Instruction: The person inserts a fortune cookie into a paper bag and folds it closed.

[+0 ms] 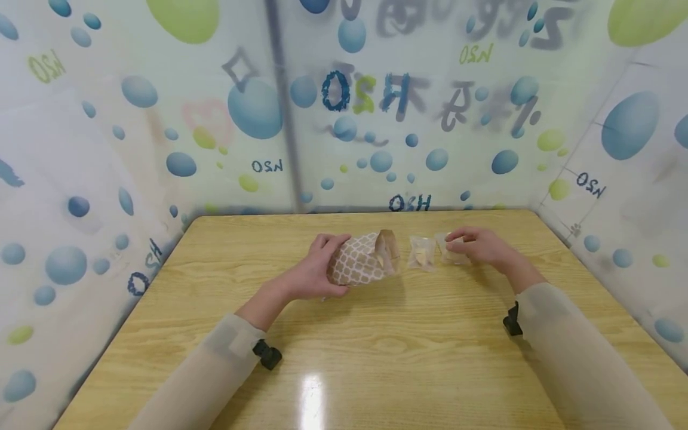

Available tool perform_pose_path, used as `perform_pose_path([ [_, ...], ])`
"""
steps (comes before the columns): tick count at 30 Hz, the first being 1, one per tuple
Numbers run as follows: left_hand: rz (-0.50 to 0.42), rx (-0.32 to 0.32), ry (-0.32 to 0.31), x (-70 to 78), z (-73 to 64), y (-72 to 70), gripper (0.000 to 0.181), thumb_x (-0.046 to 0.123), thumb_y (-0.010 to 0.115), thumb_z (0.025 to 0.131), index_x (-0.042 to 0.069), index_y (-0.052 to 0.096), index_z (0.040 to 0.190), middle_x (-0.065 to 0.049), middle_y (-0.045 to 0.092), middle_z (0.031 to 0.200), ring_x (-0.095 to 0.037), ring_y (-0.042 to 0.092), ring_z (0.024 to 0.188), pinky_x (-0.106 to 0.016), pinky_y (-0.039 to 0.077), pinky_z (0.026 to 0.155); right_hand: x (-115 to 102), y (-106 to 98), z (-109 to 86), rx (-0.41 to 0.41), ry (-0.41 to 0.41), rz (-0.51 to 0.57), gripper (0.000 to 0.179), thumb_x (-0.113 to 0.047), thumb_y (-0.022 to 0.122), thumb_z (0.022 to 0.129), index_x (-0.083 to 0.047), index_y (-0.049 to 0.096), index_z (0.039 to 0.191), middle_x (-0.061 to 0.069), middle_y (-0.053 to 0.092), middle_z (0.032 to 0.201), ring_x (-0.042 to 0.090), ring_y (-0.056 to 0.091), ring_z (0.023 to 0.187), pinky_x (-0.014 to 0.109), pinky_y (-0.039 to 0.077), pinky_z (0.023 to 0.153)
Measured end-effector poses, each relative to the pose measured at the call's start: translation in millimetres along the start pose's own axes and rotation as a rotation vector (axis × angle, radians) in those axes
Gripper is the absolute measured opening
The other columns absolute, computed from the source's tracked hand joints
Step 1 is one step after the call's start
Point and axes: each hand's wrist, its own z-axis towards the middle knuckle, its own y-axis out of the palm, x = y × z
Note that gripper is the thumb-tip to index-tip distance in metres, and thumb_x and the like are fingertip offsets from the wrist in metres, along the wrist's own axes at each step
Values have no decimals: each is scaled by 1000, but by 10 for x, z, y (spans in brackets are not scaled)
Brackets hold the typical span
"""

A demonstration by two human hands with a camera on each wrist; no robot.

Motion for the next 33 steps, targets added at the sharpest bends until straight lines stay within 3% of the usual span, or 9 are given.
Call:
perform_pose_path([
  [2, -4, -1, 0, -6, -10, -6, 110, 22, 92, 84, 12, 27, 172, -24, 31, 159, -39, 38, 144, -61, 44, 121, -4, 19, 15, -37, 14, -7, 51, -33, 71, 108, -4, 62, 149, 30, 54, 155, 37, 58, 112, 40, 52, 90],
  [6, -3, 0, -1, -2, -14, -12, 109, 22, 92, 84, 14, 28, 171, -23, 31, 159, -39, 38, 144, -60, 44, 121, 11, 20, -5, -68, 46, 6, 60, -29, 75, 105, 0, 56, 155, 32, 50, 157, 41, 55, 128, 42, 53, 97],
  [11, 2, 6, -2, 4, -12, -11, 109, 23, 93, 84, 14, 28, 171, -23, 31, 159, -38, 38, 144, -61, 44, 121, 35, -16, -62, -5, 48, 50, 66, -26, 73, 106, 0, 49, 162, 32, 51, 154, 40, 54, 126, 42, 55, 95],
  [14, 1, 8, -9, 11, -11, -14, 109, 23, 93, 84, 13, 27, 172, -23, 31, 160, -39, 37, 145, -61, 43, 122, -9, -50, -117, 65, 38, 62, 68, -34, 72, 107, -6, 49, 165, 27, 53, 152, 35, 54, 121, 41, 54, 92],
  [18, -2, 14, -28, 18, -12, -22, 110, 21, 92, 84, 12, 26, 172, -23, 31, 160, -39, 36, 146, -61, 43, 123, -162, -77, -200, 107, 13, 115, 67, -45, 68, 108, -14, 51, 165, 14, 61, 144, 31, 56, 112, 40, 52, 88],
  [23, 5, 18, -38, 21, -8, -22, 110, 21, 92, 85, 12, 26, 172, -22, 31, 161, -39, 36, 146, -59, 43, 123, -389, -16, -322, 103, -89, 174, 57, -40, 70, 109, -19, 59, 160, -2, 69, 119, 21, 61, 96, 32, 51, 74],
  [29, 1, 16, -42, 27, -11, -23, 110, 21, 93, 85, 13, 26, 172, -22, 30, 161, -39, 35, 147, -60, 43, 123, -688, 134, -427, 47, -188, 214, 55, -32, 77, 105, -18, 63, 156, 6, 70, 117, 16, 67, 99, 27, 60, 83],
  [33, 9, 14, -37, 18, -11, -11, 111, 23, 93, 85, 12, 26, 172, -23, 30, 160, -39, 36, 146, -61, 43, 122, -856, 219, -450, 8, -217, 238, 52, -29, 79, 103, -16, 65, 152, 11, 69, 117, 17, 68, 93, 29, 60, 80],
])
